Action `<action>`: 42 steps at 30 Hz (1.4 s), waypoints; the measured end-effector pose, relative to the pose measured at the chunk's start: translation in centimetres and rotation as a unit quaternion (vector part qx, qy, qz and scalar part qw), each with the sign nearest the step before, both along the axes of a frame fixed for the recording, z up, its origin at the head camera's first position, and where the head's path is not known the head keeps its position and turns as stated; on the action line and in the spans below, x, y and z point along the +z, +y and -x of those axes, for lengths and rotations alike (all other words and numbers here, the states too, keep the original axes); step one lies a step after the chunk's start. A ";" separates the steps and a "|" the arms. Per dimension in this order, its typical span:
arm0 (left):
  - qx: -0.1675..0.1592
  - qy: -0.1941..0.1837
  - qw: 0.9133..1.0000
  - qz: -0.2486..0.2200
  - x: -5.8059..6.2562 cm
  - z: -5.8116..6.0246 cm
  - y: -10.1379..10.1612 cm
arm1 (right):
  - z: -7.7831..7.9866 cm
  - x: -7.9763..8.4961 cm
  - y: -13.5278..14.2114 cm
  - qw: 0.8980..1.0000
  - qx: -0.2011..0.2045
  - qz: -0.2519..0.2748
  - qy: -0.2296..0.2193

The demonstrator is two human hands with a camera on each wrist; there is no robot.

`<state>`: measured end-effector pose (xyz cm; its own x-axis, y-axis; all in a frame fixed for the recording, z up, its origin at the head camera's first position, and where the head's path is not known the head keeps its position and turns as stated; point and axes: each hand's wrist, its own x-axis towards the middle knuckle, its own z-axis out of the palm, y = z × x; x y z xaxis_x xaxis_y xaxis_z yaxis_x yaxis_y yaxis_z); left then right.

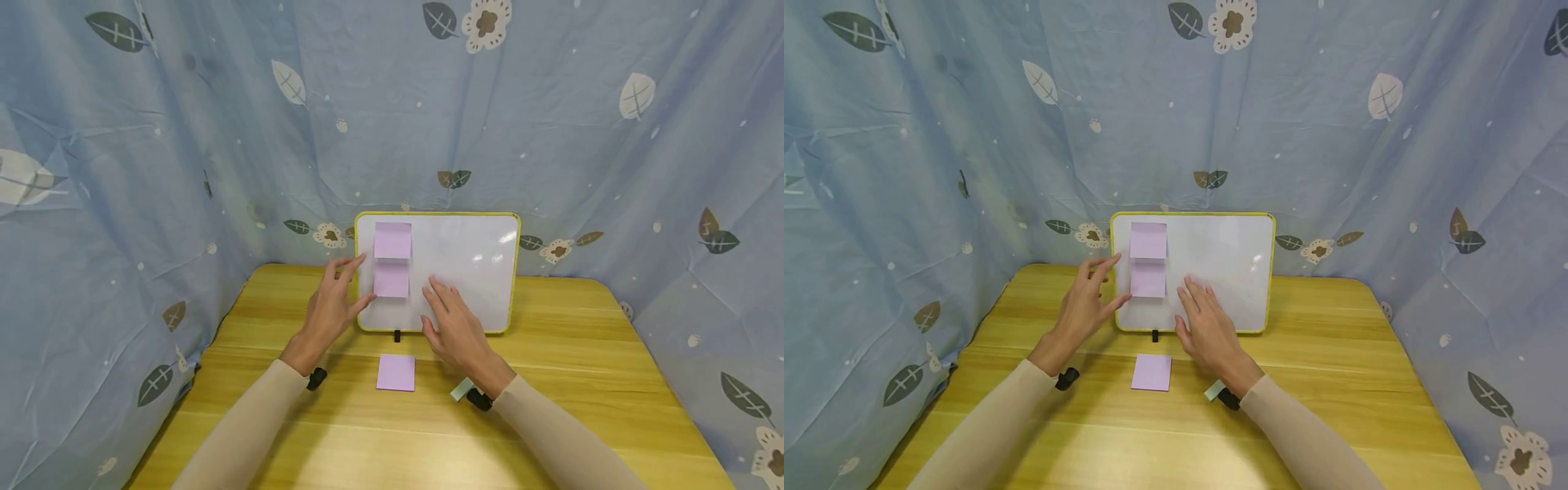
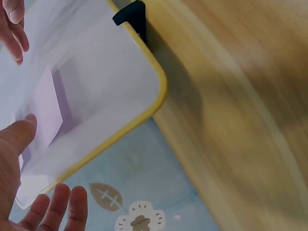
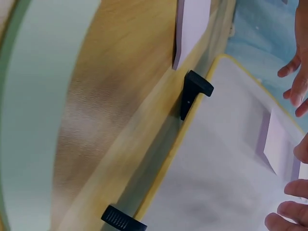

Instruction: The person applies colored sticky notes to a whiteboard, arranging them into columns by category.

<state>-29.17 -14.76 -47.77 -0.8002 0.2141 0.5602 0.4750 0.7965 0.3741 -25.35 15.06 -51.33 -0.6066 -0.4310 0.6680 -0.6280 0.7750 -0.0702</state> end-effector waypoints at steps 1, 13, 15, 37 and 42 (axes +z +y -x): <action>-0.002 0.000 1.000 0.000 -0.1 -0.2 0.0 | -0.1 -0.1 0.1 1.000 0.001 0.002 0.000; -0.055 0.007 0.998 0.026 -1.5 -2.3 -0.3 | -1.0 -0.6 0.1 0.999 -0.008 0.002 -0.033; -0.069 0.002 0.997 0.033 -1.6 -2.6 -0.3 | -1.1 -0.6 0.1 0.999 -0.007 0.001 -0.038; -0.162 -0.148 0.967 0.133 -3.5 -5.6 0.1 | -2.2 -1.0 -0.2 0.998 0.015 0.015 -0.066; -0.185 -0.182 0.952 0.160 -3.8 -6.1 0.4 | -2.5 -1.3 -0.2 0.997 0.020 0.013 -0.068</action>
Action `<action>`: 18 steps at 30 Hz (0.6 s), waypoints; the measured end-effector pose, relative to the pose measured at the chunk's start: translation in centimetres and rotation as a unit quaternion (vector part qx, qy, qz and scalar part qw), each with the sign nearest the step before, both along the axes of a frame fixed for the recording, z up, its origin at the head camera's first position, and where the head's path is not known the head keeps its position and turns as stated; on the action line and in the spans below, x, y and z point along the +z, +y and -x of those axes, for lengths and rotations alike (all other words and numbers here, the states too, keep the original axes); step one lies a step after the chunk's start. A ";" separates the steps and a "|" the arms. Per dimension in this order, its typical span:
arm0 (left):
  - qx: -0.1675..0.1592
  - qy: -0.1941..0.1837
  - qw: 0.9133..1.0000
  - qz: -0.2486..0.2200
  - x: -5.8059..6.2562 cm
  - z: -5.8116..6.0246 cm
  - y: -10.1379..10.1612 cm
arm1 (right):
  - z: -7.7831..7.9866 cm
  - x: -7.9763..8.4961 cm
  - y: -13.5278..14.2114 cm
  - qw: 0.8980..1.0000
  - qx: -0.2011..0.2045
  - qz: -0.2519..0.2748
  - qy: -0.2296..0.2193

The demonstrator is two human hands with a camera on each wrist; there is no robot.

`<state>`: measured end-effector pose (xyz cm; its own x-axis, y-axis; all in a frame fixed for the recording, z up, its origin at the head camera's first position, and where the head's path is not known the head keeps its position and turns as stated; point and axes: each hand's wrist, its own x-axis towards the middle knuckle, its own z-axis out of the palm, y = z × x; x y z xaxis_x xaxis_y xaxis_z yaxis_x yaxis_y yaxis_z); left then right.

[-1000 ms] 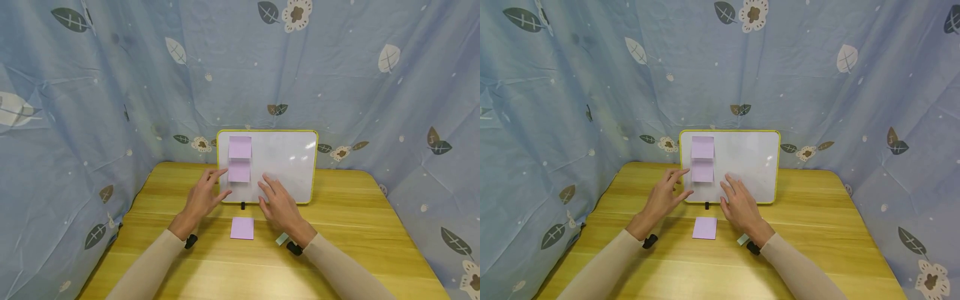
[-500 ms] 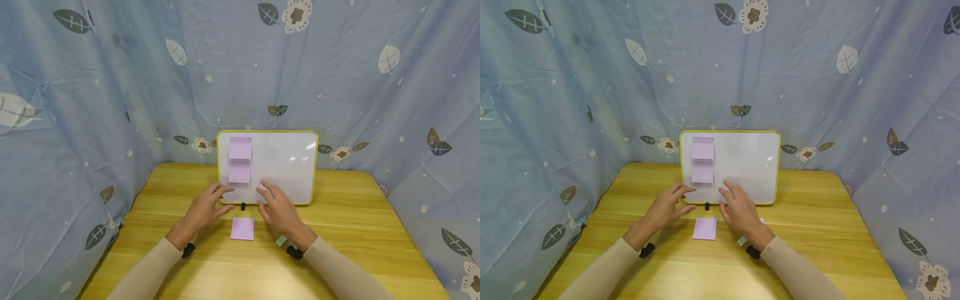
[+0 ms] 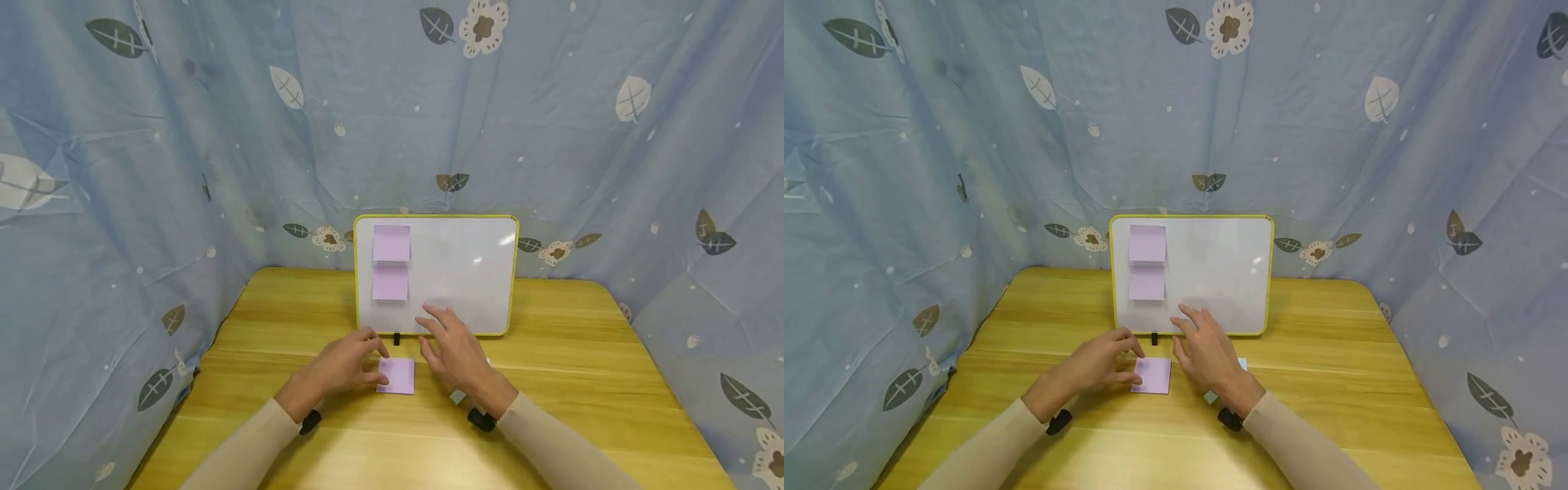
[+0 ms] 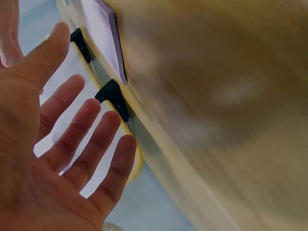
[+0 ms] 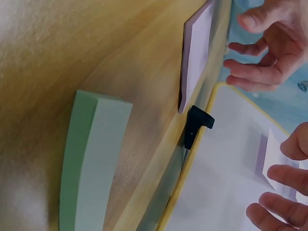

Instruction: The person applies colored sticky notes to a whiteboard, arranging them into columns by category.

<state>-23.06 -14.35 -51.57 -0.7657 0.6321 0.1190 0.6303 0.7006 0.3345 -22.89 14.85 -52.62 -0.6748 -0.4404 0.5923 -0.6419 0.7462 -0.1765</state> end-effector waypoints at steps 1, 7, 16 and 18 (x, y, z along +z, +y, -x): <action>-0.004 -0.003 1.000 0.004 -0.1 -0.1 0.1 | 0.0 0.0 0.0 1.000 0.001 0.000 0.000; -0.015 -0.021 0.999 0.026 -0.4 -0.5 0.4 | -0.5 -0.1 -0.4 1.000 0.012 -0.003 -0.015; -0.030 -0.013 0.998 0.054 -0.6 -0.8 0.6 | -1.0 -0.2 -0.8 0.998 0.023 -0.015 -0.048; -0.032 -0.011 0.998 0.057 -0.6 -0.8 0.6 | -1.1 -0.1 -0.9 0.997 0.029 -0.017 -0.064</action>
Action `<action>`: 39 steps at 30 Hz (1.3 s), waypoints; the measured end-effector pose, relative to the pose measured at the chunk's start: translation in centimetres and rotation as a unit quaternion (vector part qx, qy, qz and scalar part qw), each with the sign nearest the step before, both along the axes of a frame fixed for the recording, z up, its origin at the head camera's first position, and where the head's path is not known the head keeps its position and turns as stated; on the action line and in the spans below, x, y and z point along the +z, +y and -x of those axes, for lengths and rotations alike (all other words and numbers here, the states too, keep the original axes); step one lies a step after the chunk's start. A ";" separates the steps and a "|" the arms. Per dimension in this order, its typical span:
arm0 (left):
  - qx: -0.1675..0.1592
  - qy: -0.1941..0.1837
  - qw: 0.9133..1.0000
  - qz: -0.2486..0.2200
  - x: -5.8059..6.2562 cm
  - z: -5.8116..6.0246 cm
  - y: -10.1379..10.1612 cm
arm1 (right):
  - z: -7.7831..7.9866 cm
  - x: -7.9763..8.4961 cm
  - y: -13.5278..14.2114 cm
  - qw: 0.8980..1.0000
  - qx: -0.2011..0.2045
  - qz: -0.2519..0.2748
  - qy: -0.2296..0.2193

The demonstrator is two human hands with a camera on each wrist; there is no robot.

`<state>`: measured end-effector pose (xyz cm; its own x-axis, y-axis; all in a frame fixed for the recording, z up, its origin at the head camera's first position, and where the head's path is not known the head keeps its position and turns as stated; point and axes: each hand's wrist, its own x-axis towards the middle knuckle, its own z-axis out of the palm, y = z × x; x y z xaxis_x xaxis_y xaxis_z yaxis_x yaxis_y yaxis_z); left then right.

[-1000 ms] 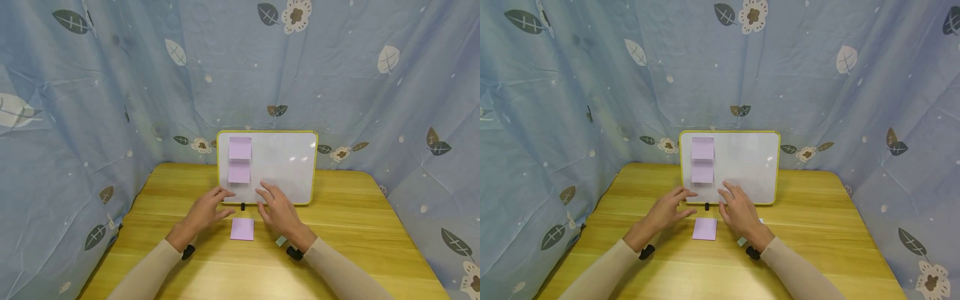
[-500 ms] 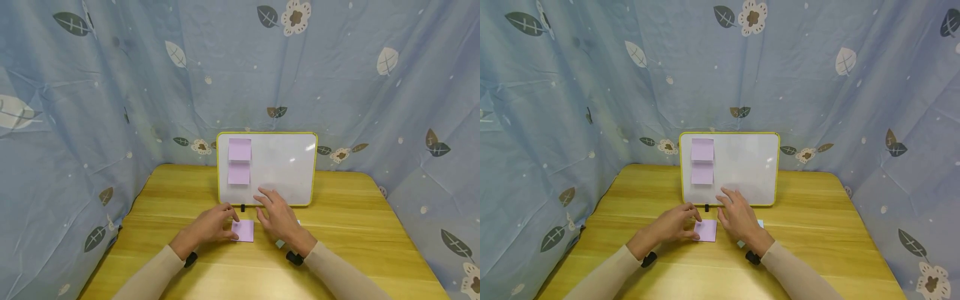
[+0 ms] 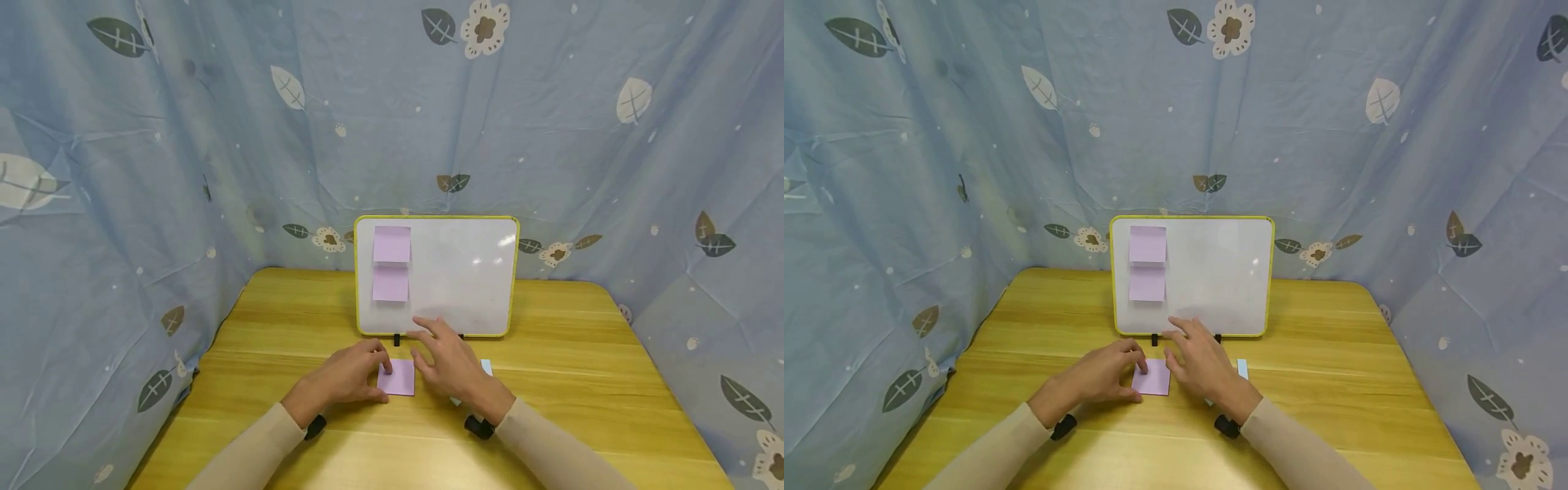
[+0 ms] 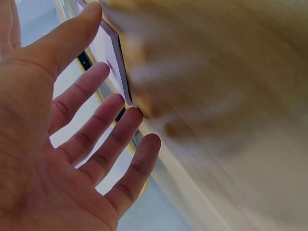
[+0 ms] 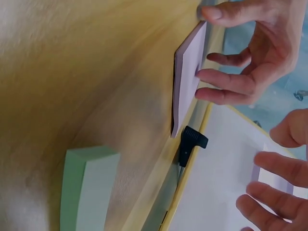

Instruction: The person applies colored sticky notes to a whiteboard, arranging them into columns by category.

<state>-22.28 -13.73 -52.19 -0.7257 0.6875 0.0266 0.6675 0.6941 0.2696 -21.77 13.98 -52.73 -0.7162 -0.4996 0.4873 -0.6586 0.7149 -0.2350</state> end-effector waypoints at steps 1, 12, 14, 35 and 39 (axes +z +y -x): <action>-0.002 0.002 1.000 0.001 0.0 0.0 0.0 | -0.1 0.0 0.0 1.000 0.004 -0.001 -0.009; -0.004 0.006 1.000 -0.002 -0.2 0.2 0.1 | -1.1 -0.2 -0.5 0.990 0.034 -0.042 -0.127; -0.002 0.005 1.000 -0.001 -0.1 0.2 0.2 | -1.2 -0.2 -0.6 0.989 0.038 -0.047 -0.134; -0.013 0.009 1.000 0.012 0.1 0.2 0.0 | -1.3 -1.1 -1.0 0.982 0.078 -0.082 -0.153; -0.012 0.004 1.000 0.015 0.2 0.2 0.0 | -1.4 -1.1 -1.2 0.981 0.080 -0.082 -0.155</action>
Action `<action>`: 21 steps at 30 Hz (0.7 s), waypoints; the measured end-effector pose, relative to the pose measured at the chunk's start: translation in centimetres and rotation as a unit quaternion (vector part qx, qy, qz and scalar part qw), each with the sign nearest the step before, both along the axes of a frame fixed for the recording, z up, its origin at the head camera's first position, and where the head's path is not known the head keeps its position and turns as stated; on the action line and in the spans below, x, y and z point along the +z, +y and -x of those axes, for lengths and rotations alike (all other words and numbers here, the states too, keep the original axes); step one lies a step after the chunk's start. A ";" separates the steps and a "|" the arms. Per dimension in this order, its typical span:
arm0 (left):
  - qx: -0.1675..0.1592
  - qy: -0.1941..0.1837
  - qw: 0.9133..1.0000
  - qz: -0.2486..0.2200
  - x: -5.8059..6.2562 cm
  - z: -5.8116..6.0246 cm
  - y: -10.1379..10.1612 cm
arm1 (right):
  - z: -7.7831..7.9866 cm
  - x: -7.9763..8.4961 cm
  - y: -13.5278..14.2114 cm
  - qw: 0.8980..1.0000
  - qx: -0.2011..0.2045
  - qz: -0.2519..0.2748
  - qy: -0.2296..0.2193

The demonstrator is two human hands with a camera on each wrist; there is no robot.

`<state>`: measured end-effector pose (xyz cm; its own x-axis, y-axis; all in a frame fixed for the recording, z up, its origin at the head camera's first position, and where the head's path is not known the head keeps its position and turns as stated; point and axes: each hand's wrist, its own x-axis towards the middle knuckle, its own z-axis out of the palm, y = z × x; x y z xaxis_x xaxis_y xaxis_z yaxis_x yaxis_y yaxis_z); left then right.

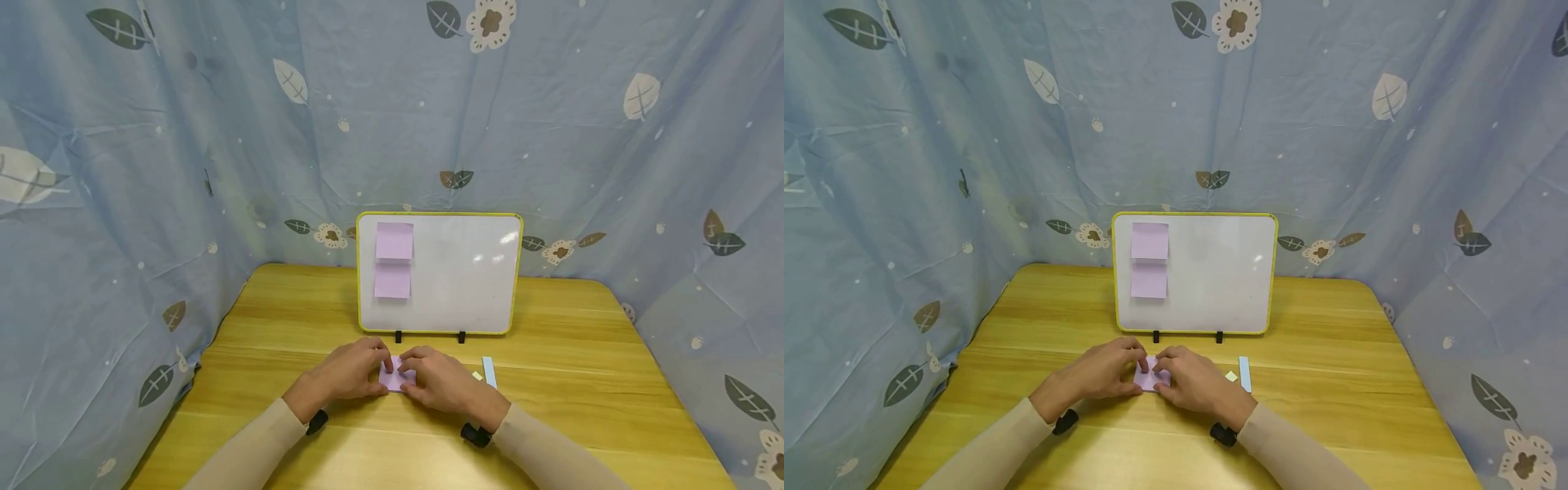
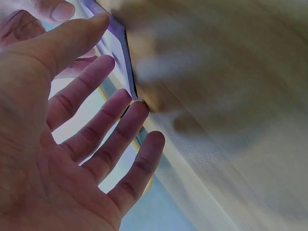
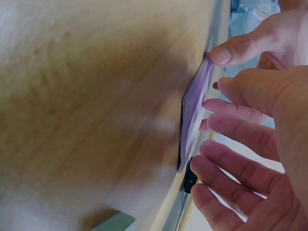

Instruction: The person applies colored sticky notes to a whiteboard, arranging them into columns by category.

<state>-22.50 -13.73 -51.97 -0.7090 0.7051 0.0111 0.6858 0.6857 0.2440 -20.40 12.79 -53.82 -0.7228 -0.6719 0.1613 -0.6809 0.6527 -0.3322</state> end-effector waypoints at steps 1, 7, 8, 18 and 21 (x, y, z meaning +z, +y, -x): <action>0.001 -0.003 1.000 0.000 0.0 0.0 0.0 | 0.0 0.0 0.0 1.000 0.000 0.000 0.001; 0.002 -0.010 1.000 -0.019 -0.1 0.2 0.0 | 0.0 -0.1 -0.5 0.999 0.013 0.011 0.027; 0.002 -0.008 1.000 -0.025 -0.2 0.2 0.0 | 0.1 -0.1 -0.6 0.999 0.015 0.014 0.032; 0.013 0.001 0.999 -0.050 -0.4 0.3 0.0 | 0.6 -0.4 -1.4 0.998 0.008 0.040 0.048; 0.020 -0.003 0.998 -0.063 -0.4 0.3 -0.1 | 0.7 -0.5 -1.6 0.998 0.005 0.048 0.042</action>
<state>-22.79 -13.80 -52.34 -0.7374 0.6689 0.0938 0.6563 0.6767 0.3336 -21.13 11.15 -54.31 -0.6973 -0.6574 0.2857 -0.7154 0.6132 -0.3349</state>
